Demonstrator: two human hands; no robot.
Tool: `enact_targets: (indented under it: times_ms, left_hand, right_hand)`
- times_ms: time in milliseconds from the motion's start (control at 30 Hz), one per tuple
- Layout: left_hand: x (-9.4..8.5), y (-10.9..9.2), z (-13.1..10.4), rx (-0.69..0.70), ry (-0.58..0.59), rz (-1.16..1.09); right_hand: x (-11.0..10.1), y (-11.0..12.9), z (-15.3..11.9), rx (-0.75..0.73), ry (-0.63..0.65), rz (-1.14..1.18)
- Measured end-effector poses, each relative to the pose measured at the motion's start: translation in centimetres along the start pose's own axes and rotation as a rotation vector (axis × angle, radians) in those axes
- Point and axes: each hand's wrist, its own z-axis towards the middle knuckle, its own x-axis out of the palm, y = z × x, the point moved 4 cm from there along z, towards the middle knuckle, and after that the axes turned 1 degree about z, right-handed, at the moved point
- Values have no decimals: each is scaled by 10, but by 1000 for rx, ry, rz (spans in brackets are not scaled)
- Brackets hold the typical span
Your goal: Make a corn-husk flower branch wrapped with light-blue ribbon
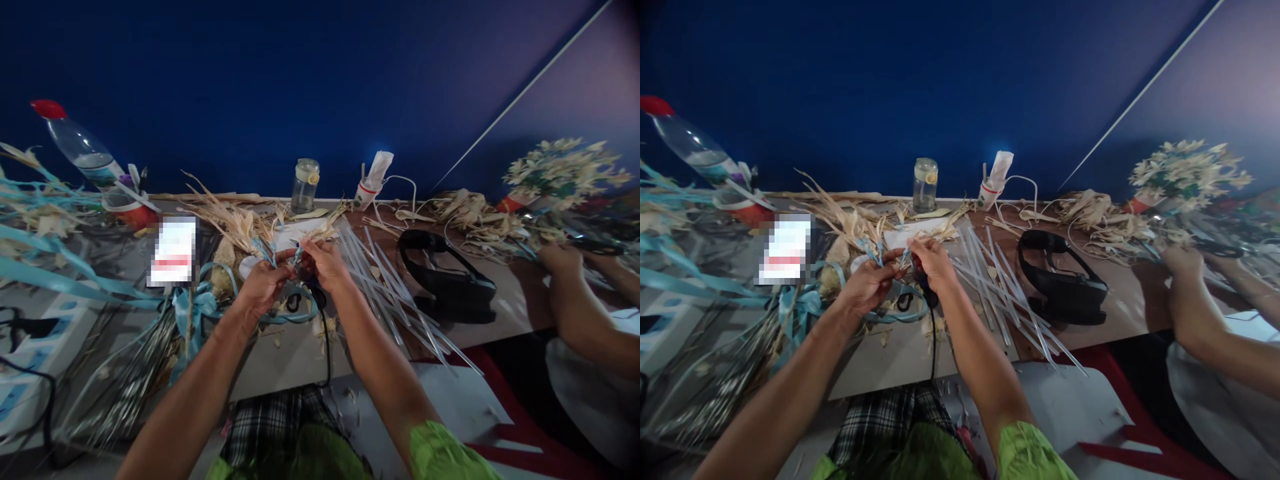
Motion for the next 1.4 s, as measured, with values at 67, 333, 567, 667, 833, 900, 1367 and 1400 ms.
enact_targets:
  times_ms: [67,333,567,667,833,900,1367,1400]
  left_hand:
    - [3,-1,-1,11,-4,-5]
    - [-5,4,1,-155,65,-142]
    - [-7,7,0,-196,97,-153]
    - [-4,5,-3,-197,85,-157]
    - [-2,4,-4,-205,87,-163]
    - [-2,5,-3,-219,80,-163]
    - [-2,8,-5,-255,133,-207]
    - [-1,8,-6,-259,133,-209]
  right_hand:
    - [1,2,-1,-42,43,-10]
    - [1,6,-2,-16,128,161]
    - [1,6,-2,14,316,163]
    - [2,6,-3,18,341,195]
    - [7,7,-7,96,377,241]
    - [6,7,-6,106,311,277]
    - [3,9,-3,51,228,329]
    - [3,8,-2,53,235,331]
